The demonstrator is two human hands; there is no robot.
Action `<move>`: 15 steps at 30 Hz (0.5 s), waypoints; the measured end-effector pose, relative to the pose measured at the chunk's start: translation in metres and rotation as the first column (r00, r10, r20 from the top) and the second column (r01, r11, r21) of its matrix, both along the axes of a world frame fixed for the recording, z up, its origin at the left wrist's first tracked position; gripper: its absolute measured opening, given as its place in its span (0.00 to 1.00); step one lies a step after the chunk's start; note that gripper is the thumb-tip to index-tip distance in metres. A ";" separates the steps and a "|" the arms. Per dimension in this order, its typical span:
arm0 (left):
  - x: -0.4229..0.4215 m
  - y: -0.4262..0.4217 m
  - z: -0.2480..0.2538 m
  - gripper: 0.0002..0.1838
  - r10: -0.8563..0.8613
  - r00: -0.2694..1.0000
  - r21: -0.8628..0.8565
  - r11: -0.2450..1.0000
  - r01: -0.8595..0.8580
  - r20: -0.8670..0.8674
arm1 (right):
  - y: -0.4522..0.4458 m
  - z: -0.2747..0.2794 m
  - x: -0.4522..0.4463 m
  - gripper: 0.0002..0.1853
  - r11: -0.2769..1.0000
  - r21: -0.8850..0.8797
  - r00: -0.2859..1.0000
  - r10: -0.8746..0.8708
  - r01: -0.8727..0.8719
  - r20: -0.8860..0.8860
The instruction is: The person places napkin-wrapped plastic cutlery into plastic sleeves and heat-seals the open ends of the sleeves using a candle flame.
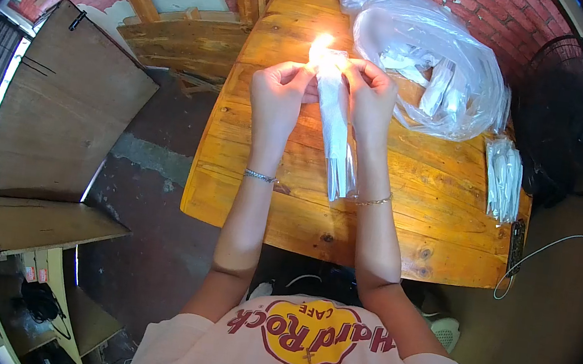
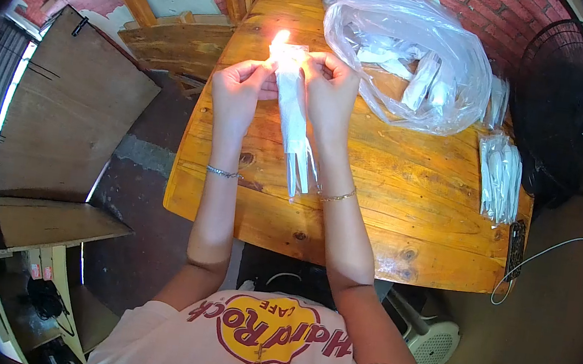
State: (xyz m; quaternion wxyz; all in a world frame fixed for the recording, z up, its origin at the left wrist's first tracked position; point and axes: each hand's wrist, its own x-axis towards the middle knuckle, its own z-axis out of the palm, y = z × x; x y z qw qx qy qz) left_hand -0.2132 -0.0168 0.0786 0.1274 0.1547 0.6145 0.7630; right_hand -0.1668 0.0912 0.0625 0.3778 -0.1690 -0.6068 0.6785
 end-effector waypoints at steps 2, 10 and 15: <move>-0.001 -0.002 0.000 0.10 0.004 1.000 -0.004 1.000 -0.005 -0.005 | -0.002 0.000 -0.001 0.05 1.000 -0.005 1.000 -0.001 0.001 0.015; -0.005 -0.008 -0.004 0.12 0.022 1.000 -0.017 1.000 -0.022 -0.020 | -0.012 0.010 -0.001 0.05 1.000 -0.010 0.999 0.003 -0.003 0.041; -0.002 -0.013 0.002 0.11 0.043 0.999 -0.043 0.998 -0.044 -0.025 | -0.016 0.011 -0.002 0.05 1.000 0.016 0.998 -0.004 0.003 0.061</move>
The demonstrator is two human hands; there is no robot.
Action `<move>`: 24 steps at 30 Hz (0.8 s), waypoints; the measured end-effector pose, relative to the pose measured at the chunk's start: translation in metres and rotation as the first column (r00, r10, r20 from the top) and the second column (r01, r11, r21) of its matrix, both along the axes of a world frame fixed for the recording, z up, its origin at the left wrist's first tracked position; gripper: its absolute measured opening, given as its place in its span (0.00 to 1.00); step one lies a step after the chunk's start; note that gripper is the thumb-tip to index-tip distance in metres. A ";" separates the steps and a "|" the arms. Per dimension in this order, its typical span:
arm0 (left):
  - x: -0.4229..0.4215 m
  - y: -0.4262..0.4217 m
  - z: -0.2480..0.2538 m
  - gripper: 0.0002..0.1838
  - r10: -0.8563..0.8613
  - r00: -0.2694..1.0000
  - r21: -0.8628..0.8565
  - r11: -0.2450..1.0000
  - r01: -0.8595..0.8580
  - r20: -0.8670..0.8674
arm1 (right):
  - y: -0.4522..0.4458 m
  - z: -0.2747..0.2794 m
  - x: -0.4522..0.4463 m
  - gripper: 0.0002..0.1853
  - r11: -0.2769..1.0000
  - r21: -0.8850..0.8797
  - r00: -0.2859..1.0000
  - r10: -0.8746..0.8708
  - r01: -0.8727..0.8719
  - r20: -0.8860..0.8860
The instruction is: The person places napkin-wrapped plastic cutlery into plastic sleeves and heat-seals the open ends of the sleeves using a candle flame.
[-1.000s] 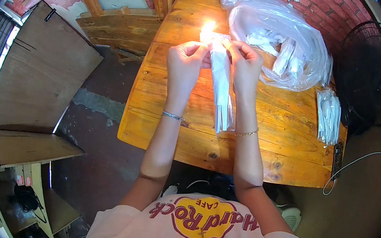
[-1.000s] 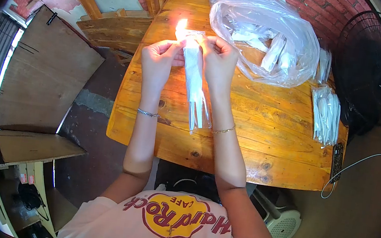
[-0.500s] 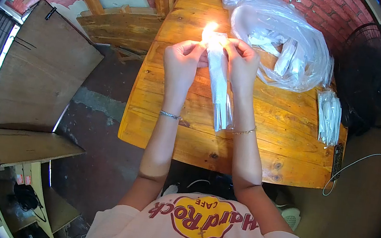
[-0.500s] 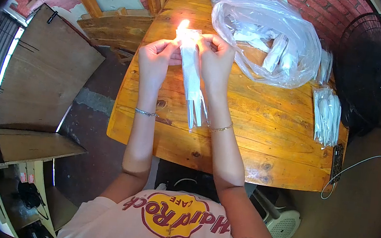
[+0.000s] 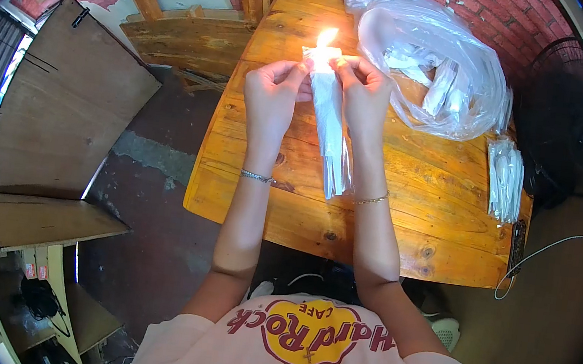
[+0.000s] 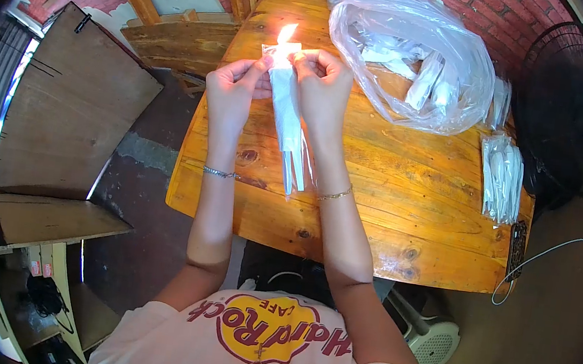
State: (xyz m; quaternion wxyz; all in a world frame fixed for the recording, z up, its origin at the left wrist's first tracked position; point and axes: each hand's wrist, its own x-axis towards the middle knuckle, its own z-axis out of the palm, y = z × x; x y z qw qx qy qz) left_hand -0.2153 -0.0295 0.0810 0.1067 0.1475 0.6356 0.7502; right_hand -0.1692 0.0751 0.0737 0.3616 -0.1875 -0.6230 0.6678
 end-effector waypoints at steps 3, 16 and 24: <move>-0.001 -0.003 -0.002 0.11 0.006 1.000 0.013 1.000 -0.006 -0.002 | -0.003 0.001 0.000 0.05 1.000 0.025 1.000 0.009 -0.009 0.006; -0.002 -0.016 0.001 0.11 0.057 0.998 0.023 0.998 -0.056 -0.027 | -0.013 0.002 -0.006 0.07 0.997 0.063 0.999 0.034 -0.035 0.023; -0.001 -0.021 0.002 0.11 0.082 0.996 0.027 0.996 -0.081 -0.042 | -0.016 -0.002 -0.009 0.08 0.990 0.131 0.999 0.044 -0.046 0.019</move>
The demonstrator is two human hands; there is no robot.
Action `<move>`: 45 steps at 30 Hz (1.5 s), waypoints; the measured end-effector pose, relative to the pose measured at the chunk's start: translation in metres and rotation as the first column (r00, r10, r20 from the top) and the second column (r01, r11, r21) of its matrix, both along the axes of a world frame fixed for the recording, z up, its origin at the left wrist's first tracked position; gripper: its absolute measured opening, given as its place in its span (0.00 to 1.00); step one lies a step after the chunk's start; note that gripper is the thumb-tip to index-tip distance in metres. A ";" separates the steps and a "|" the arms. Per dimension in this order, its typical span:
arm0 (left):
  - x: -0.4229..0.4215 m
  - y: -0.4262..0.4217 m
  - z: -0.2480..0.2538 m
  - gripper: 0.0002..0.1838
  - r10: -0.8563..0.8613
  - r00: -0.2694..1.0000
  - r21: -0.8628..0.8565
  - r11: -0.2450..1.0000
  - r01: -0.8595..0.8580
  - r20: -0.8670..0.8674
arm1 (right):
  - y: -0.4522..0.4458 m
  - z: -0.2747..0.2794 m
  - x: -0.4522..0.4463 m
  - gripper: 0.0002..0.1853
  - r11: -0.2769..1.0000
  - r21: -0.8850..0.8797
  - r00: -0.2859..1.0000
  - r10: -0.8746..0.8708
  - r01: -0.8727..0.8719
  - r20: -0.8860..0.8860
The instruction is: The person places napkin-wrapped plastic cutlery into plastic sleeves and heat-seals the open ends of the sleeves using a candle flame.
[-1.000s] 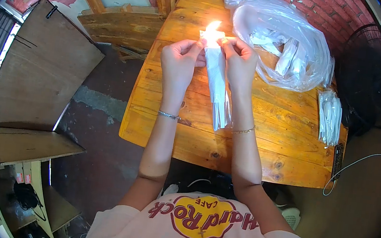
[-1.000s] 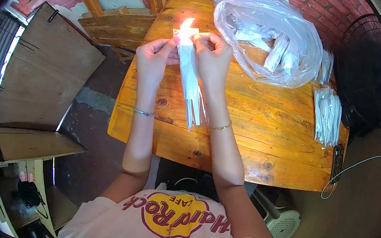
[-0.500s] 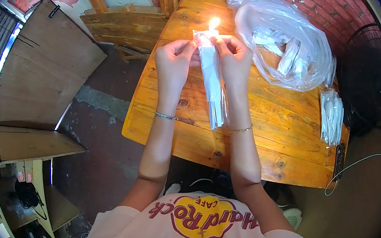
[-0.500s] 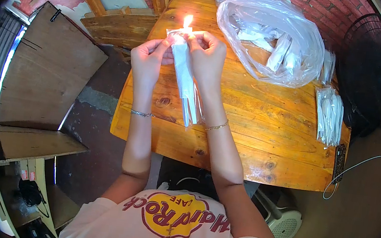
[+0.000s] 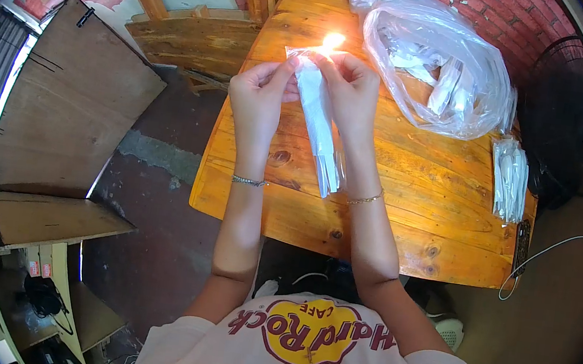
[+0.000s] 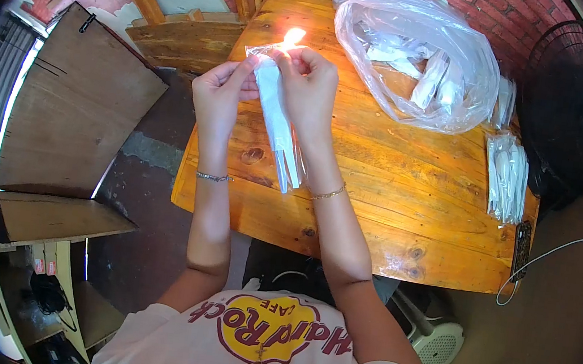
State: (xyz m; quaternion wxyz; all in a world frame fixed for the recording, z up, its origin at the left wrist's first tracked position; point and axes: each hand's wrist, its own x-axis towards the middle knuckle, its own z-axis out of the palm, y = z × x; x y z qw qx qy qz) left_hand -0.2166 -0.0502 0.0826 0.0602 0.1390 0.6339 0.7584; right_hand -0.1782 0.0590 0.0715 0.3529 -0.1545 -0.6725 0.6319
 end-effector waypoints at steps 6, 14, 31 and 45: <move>-0.001 0.002 -0.001 0.11 0.000 1.000 0.000 1.000 0.000 0.000 | -0.001 0.004 0.001 0.08 1.000 -0.017 0.999 -0.023 0.022 -0.038; -0.003 0.008 -0.004 0.11 -0.025 0.999 -0.022 0.999 0.025 -0.024 | 0.002 0.001 0.003 0.08 0.997 -0.023 0.997 -0.076 0.076 0.001; 0.002 0.023 -0.002 0.10 -0.075 0.997 -0.063 0.995 0.077 0.021 | 0.013 -0.006 0.012 0.08 0.993 -0.040 0.993 -0.114 0.112 -0.044; 0.013 0.045 -0.001 0.11 -0.153 0.988 -0.042 0.987 0.153 0.016 | 0.028 0.000 0.028 0.08 0.982 -0.085 0.979 -0.179 0.170 -0.100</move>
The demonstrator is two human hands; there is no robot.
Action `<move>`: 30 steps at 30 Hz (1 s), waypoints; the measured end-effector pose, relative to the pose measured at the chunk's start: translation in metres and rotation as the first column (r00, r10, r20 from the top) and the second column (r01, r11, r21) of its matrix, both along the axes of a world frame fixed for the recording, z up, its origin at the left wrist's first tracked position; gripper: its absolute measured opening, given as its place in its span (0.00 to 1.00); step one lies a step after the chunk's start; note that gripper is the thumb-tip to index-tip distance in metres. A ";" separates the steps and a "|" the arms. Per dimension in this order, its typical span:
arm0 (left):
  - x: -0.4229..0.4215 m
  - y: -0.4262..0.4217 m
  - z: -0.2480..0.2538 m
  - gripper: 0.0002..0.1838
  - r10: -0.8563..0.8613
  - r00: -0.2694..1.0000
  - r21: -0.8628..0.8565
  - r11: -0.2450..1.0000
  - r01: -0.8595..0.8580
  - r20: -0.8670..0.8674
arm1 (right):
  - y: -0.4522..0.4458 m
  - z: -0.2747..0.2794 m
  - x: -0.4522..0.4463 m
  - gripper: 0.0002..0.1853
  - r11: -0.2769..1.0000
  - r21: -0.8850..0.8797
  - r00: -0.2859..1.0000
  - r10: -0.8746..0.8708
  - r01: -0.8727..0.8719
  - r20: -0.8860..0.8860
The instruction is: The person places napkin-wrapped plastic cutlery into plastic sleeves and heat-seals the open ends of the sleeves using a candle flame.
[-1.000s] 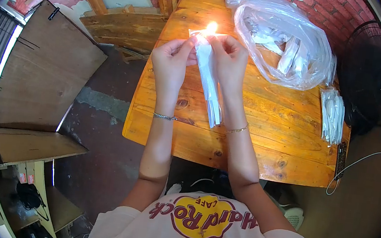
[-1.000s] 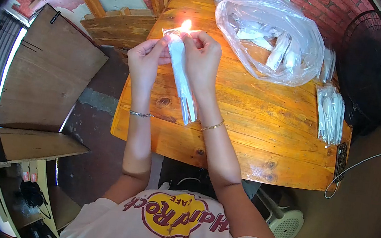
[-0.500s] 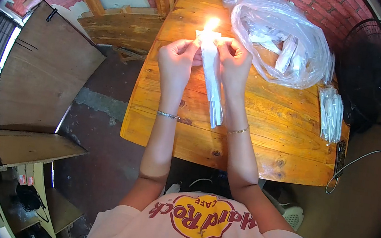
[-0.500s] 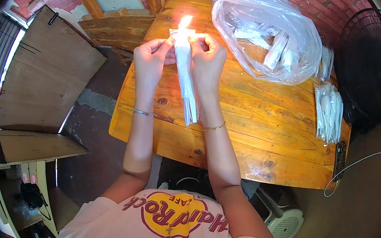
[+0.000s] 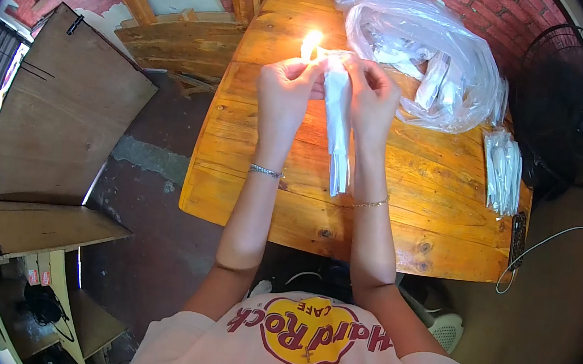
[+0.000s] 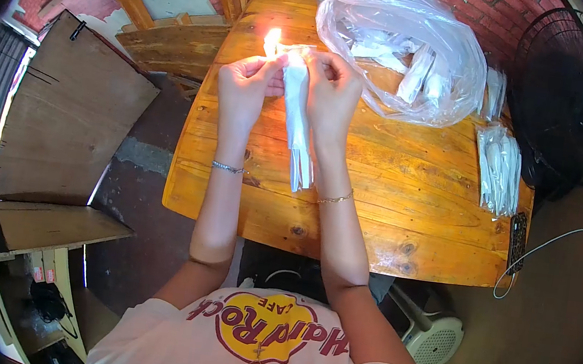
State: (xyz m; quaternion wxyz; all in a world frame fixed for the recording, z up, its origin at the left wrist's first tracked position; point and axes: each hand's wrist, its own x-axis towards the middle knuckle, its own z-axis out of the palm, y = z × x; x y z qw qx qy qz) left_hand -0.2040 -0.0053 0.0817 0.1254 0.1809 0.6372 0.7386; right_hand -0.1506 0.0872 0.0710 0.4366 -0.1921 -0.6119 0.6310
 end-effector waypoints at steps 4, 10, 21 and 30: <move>0.024 0.002 0.005 0.12 -0.096 0.995 0.101 0.990 0.093 0.026 | 0.006 0.009 0.025 0.07 0.999 -0.001 0.999 -0.035 0.035 0.009; 0.077 -0.003 -0.017 0.15 -0.583 0.810 0.077 0.806 0.587 -0.061 | -0.007 0.041 0.081 0.07 0.998 -0.058 0.999 -0.018 0.016 -0.030; 0.124 -0.023 -0.017 0.15 -0.746 0.555 0.267 0.657 0.705 0.369 | 0.019 0.048 0.167 0.26 0.446 0.886 0.963 -0.268 0.124 0.000; 0.156 -0.035 -0.026 0.16 -0.787 0.453 0.253 0.580 0.774 0.418 | 0.025 0.046 0.208 0.18 0.066 0.998 0.974 -0.224 -0.025 0.039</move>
